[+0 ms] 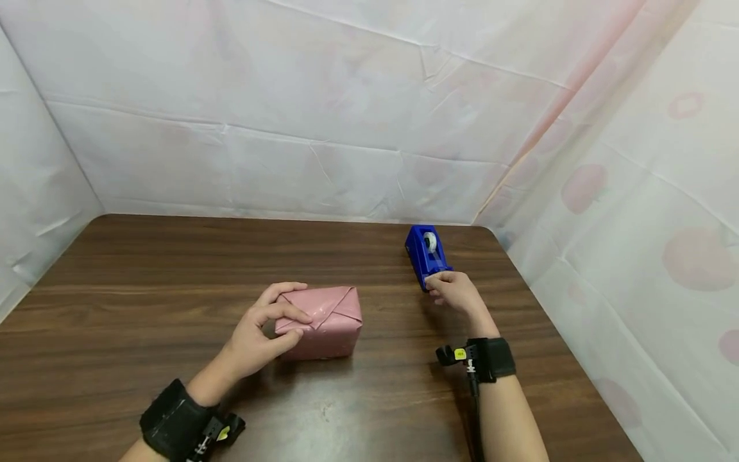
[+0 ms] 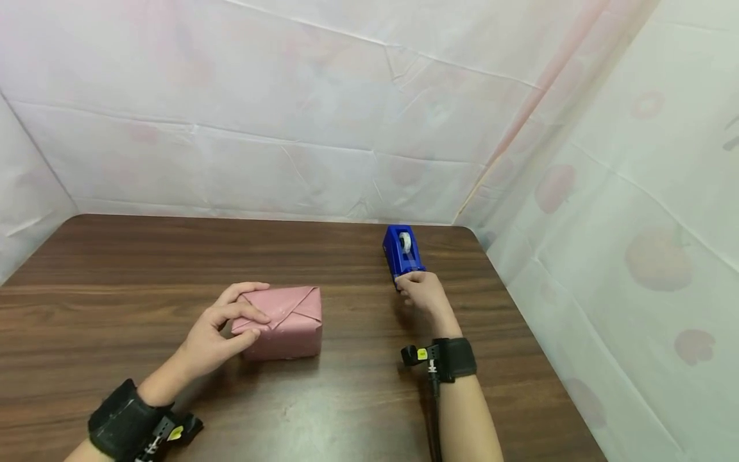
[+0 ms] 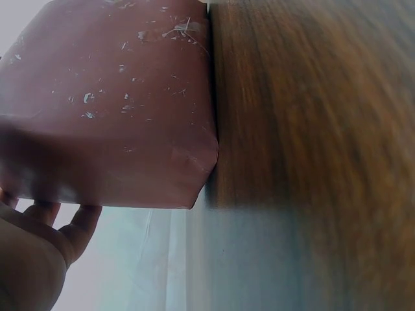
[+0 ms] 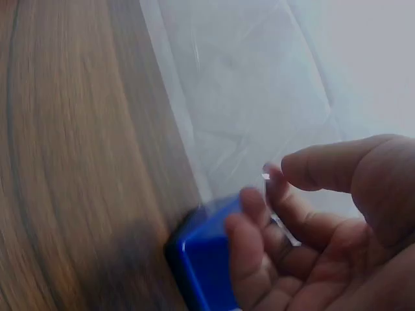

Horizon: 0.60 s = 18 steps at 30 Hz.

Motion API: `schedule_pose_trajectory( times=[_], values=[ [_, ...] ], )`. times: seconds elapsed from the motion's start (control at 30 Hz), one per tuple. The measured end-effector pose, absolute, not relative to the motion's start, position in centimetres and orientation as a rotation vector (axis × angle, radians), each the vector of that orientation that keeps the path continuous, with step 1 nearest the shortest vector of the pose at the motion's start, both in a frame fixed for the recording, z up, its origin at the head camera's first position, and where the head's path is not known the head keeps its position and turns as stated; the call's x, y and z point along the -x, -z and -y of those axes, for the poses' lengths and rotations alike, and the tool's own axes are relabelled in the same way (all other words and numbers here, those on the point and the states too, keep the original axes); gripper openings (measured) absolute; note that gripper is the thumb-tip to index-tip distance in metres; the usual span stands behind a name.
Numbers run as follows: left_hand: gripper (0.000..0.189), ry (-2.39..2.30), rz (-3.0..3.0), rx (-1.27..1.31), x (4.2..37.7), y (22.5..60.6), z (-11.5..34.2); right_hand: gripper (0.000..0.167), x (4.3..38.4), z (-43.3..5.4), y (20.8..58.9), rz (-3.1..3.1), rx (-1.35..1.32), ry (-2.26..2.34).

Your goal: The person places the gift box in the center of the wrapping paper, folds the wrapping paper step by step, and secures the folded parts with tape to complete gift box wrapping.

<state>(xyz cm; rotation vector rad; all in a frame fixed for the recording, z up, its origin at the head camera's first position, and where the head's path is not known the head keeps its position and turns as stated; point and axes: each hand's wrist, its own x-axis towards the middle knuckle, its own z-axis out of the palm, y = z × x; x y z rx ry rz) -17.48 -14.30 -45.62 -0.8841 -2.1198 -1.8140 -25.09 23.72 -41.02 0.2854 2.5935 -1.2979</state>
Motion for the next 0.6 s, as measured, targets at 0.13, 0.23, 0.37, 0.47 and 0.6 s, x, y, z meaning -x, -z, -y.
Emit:
schedule_pose_trajectory(
  times=[0.13,0.23,0.37,0.47,0.6],
  values=[
    [0.033,1.819,2.123,0.872,17.5,45.6,14.4,0.032,24.9,-22.7,40.6,-2.598,-0.155,1.378],
    [0.032,1.809,2.124,0.869,17.5,45.6,14.4,0.025,24.8,-22.0,40.6,-2.601,-0.089,1.411],
    [0.030,1.808,2.129,0.865,17.5,45.8,14.4,0.019,24.7,-21.3,40.6,-2.595,-0.056,1.422],
    [0.030,1.817,2.131,0.863,17.5,45.9,14.4,0.017,24.4,-20.5,40.4,-2.593,-0.041,1.429],
    [0.031,1.821,2.128,0.859,17.5,45.9,14.4,0.017,23.9,-19.5,39.8,-2.591,0.026,1.462]
  ],
)
